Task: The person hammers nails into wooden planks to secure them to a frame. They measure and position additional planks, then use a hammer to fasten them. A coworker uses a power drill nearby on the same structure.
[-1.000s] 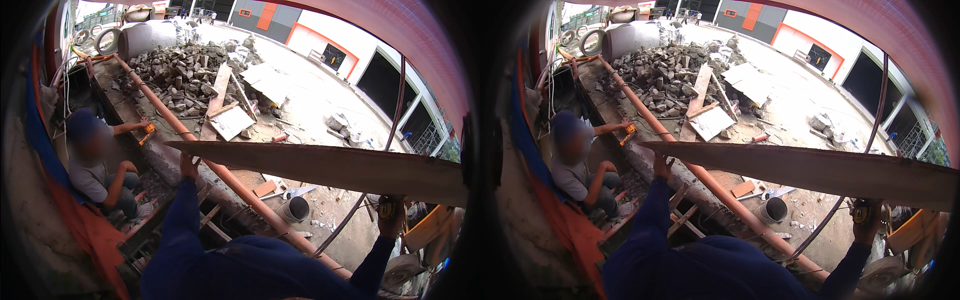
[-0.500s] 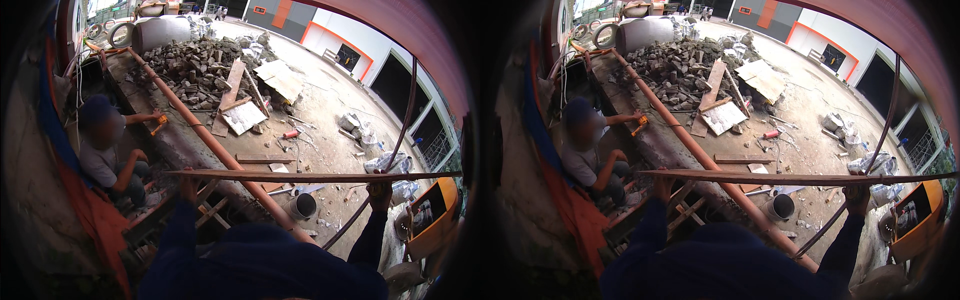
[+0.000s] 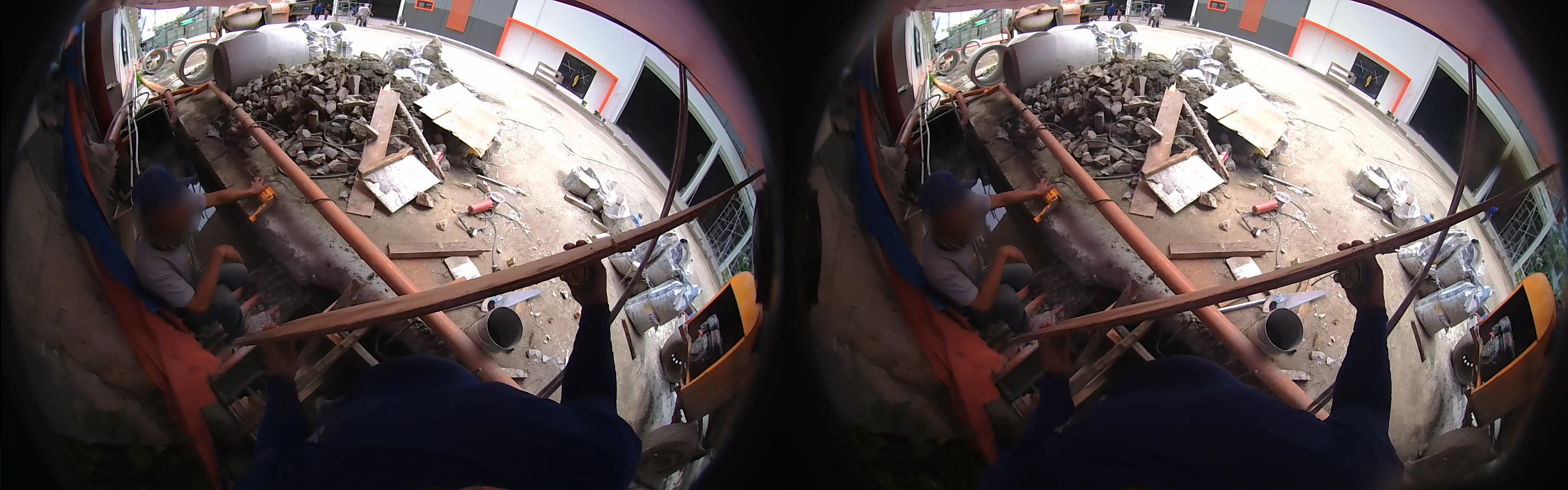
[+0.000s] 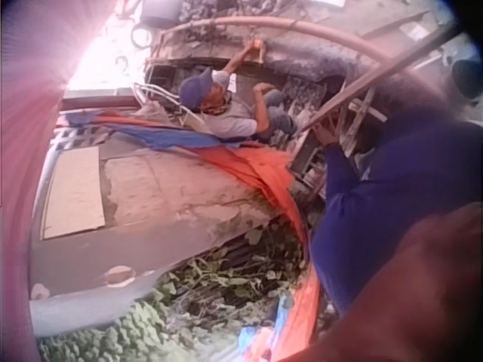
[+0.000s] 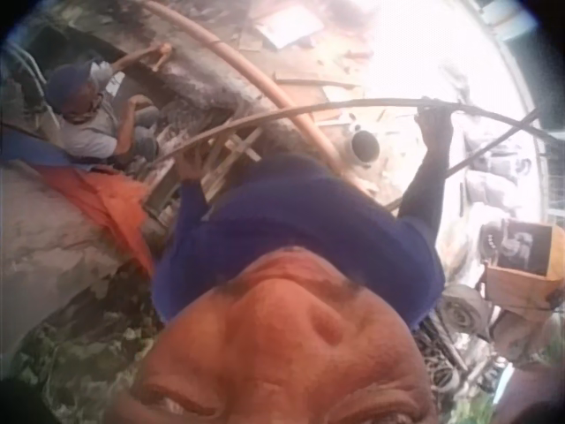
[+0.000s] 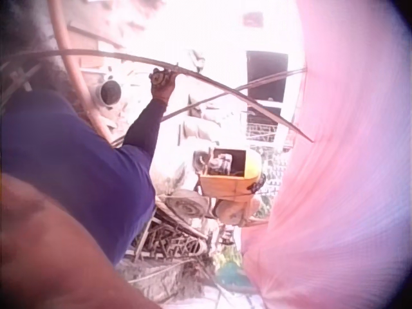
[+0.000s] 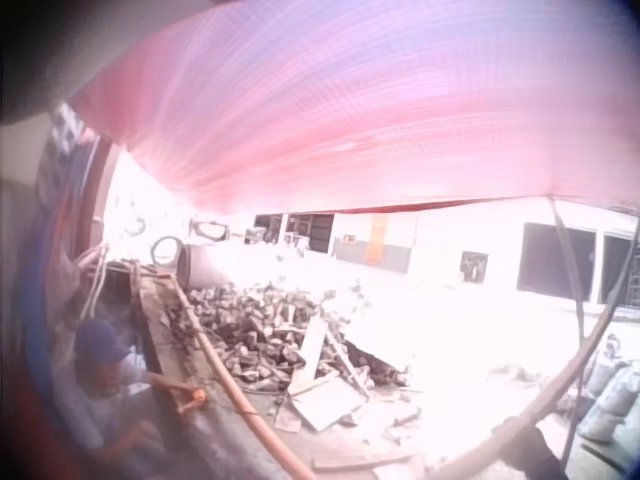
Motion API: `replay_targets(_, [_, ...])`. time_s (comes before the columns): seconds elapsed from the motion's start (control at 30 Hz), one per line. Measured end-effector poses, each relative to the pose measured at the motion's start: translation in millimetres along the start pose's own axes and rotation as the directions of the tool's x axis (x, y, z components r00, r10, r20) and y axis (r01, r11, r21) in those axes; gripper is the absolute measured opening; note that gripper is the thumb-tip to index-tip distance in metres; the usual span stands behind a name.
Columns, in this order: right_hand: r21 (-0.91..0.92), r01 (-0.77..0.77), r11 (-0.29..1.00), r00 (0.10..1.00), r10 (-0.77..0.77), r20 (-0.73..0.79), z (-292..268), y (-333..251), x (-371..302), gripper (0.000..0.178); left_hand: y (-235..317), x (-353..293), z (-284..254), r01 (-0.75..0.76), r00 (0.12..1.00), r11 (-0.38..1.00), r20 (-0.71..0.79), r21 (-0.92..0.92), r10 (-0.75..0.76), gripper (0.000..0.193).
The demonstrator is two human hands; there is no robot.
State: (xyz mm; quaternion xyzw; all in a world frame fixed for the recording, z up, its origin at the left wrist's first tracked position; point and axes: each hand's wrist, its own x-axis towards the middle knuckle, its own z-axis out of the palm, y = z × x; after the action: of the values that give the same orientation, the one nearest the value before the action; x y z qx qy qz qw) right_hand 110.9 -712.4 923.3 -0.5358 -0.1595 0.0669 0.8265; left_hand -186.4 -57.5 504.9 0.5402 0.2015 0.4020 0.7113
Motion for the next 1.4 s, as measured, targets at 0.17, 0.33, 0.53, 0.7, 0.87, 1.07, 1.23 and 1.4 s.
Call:
replay_targets(0.17, [-0.012, -0.127, 0.992, 0.989, 0.125, -0.081, 15, 27, 41, 0.053, 47, -42, -11, 0.117, 0.990, 0.846, -0.007, -0.520, -0.141, 0.035])
replay_targets(0.33, [0.018, -0.218, 0.976, 0.975, 0.218, -0.028, 40, 53, 68, 0.058, 67, -77, -50, 0.111, 0.994, 0.893, -0.051, 0.436, -0.098, 0.054])
replay_targets(0.53, [-0.074, -0.183, 0.980, 0.983, 0.182, -0.026, 49, 36, 65, 0.061, 63, -85, -63, 0.136, 0.980, 0.386, -0.067, 0.912, -0.187, 0.051])
replay_targets(0.7, [-0.103, -0.174, 0.979, 0.981, 0.182, 0.069, 85, 42, 78, 0.059, 108, -86, -53, -0.293, 0.956, -0.745, 0.190, 0.599, -0.223, 0.054])
replay_targets(0.87, [-0.089, -0.228, 0.970, 0.962, 0.239, 0.134, 94, 67, 95, 0.062, 113, -91, -81, 0.320, 0.938, 0.699, -0.316, 0.640, -0.141, 0.055])
replay_targets(1.07, [-0.018, -0.321, 0.947, 0.939, 0.321, 0.122, 105, 118, 110, 0.059, 126, -128, -84, 0.374, 0.877, 0.917, -0.375, 0.141, -0.300, 0.057])
replay_targets(1.23, [0.036, -0.456, 0.889, 0.886, 0.450, 0.110, 81, 167, 122, 0.055, 144, -155, -93, 0.357, 0.821, 0.933, -0.489, 0.038, -0.295, 0.064])
replay_targets(1.4, [0.099, -0.618, 0.780, 0.786, 0.613, 0.079, 34, 218, 122, 0.042, 197, -125, -95, 0.161, 0.751, 0.983, -0.657, 0.084, -0.067, 0.077])
